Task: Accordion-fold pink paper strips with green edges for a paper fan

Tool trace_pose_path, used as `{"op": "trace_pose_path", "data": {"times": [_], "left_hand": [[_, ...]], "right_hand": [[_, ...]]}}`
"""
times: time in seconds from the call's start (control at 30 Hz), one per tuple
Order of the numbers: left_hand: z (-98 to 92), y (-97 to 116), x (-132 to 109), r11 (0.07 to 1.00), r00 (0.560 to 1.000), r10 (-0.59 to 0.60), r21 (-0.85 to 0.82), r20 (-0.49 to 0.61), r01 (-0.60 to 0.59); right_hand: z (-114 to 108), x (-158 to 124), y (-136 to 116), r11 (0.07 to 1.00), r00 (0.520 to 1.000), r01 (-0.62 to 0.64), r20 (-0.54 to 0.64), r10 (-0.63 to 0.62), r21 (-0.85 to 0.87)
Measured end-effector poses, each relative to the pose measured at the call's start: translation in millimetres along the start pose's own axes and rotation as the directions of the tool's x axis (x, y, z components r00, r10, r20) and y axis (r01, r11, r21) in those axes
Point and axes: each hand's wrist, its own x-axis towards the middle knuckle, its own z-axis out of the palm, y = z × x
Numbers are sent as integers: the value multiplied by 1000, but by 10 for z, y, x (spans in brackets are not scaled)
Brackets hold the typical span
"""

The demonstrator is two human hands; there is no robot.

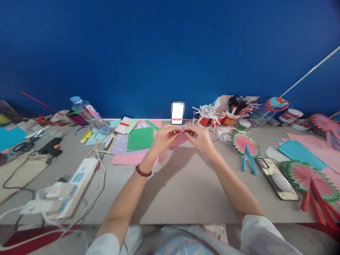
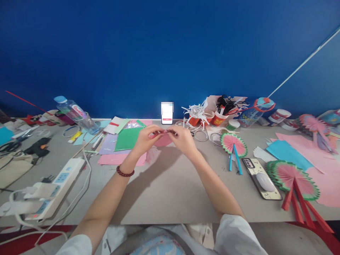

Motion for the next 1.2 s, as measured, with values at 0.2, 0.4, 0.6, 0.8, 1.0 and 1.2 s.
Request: {"op": "trace_pose_path", "data": {"times": [0.2,0.4,0.6,0.8,1.0,1.2], "left_hand": [[17,13,-10,993,994,86,92,-73,-79],[47,14,-38,977,980,173,144,-101,-157],[87,-73,-34,949,936,300,157,-186,-273],[79,-47,-9,971,945,237,27,-224,-237],[63,-46,0,972,953,219,-37,-208,-231],[39,-6,3,974,974,163,-130,-159,-184]], "right_hand": [[-25,-23,-58,992,999,-42,24,40,116],[-61,-29,-79,981,999,-43,13,41,191],[-41,-31,-112,983,1000,-13,13,11,182],[-30,-36,-103,982,1000,-11,16,8,191],[-21,-53,-94,956,998,-66,33,58,284],[-6,-30,-50,857,981,-192,83,174,478]]}}
